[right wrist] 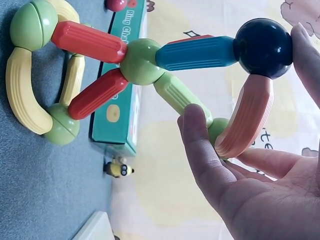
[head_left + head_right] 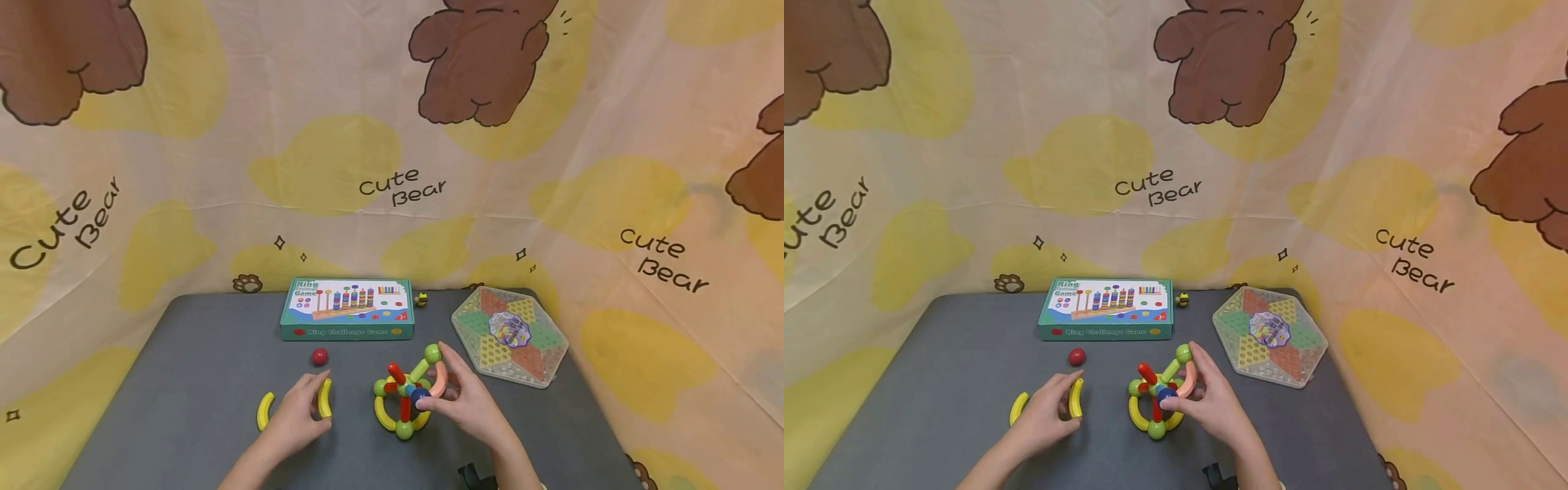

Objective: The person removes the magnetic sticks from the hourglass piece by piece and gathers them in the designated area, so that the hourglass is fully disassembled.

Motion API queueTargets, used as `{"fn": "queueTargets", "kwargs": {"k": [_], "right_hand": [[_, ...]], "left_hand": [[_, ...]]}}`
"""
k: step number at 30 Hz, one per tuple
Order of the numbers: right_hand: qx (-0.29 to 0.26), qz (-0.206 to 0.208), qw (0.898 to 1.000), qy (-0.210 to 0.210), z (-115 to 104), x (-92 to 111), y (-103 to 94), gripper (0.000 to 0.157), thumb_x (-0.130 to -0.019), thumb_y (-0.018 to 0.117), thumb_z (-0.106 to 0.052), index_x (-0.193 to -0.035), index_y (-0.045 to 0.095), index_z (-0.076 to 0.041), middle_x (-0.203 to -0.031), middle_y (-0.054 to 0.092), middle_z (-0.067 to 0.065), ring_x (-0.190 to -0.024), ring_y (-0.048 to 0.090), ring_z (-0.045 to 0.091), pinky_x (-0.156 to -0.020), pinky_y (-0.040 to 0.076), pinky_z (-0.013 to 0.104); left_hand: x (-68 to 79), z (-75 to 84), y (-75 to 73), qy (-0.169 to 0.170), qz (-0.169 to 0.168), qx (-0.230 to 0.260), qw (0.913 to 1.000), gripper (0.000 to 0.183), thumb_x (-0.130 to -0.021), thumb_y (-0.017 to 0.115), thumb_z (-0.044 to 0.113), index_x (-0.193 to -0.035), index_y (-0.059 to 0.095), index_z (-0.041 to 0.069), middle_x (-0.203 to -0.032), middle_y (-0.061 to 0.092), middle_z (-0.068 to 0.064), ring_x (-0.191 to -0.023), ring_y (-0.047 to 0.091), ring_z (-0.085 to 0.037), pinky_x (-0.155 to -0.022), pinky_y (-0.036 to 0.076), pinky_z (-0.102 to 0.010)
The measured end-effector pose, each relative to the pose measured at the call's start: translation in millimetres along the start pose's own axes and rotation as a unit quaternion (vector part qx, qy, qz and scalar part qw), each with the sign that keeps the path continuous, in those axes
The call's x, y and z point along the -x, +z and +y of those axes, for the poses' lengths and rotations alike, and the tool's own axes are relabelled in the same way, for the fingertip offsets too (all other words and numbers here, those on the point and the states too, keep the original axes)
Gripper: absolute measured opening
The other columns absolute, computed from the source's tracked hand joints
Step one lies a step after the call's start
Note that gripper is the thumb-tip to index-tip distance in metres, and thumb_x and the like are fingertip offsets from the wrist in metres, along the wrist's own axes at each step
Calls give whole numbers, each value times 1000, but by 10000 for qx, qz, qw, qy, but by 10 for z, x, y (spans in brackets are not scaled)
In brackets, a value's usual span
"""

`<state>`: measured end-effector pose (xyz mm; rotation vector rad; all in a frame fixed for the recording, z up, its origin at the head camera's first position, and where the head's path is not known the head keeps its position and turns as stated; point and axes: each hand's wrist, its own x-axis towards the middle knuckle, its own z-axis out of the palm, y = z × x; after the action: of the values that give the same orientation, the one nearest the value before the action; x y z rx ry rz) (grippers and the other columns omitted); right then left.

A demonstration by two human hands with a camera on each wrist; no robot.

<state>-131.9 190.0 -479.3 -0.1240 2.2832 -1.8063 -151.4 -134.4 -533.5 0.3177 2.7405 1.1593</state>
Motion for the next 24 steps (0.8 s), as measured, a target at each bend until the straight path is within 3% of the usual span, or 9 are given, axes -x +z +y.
{"fn": "queueTargets", "kwargs": {"k": [5,9,13,16,20,24], "right_hand": [[-12,-1,10000,-42,-1,14,-5,109,-78,88,-25,-162,20,-17,-168,15,14,-135,50,42,-91,56,29],[-31,-9,10000,-37,0,26,0,110,-77,89,-25,-162,20,-18,-168,16,14,-135,51,41,-91,56,29],[-19,-17,10000,-32,7,24,11,110,-76,89,-28,-162,20,-19,-168,16,13,-134,52,41,-91,56,29],[-19,-25,10000,-43,16,18,12,110,-77,89,-29,-162,20,-20,-166,22,13,-133,52,42,-90,56,29],[-6,-15,10000,-42,21,14,4,110,-77,89,-30,-162,20,-21,-163,28,13,-131,54,42,-91,56,29],[84,33,10000,-11,19,10,-2,109,-76,89,-32,-162,22,-21,-164,26,13,-132,54,40,-91,56,29]], "left_hand": [[31,-151,-25,-195,-53,148,9997,80,-69,85,1,-142,52,4,-107,56,-2,-82,53,-15,-68,49,-23],[62,-263,-109,-409,140,33,9991,75,-70,85,2,-138,55,7,-113,55,-4,-86,54,-15,-70,51,-24],[100,-388,-239,-387,307,-440,9978,75,-70,85,2,-139,55,5,-125,51,-9,-98,56,-21,-82,56,-33],[118,-465,-319,-147,329,-953,9948,73,-70,86,4,-136,56,1,-125,54,-11,-104,55,-25,-90,54,-45],[131,-544,-367,151,321,-1825,9826,67,-68,88,13,-129,62,0,-115,61,-9,-105,53,-29,-90,46,-52],[133,-602,-353,75,84,-2401,9707,63,-68,88,24,-124,67,4,-110,62,-6,-105,51,-29,-85,42,-50]]}}
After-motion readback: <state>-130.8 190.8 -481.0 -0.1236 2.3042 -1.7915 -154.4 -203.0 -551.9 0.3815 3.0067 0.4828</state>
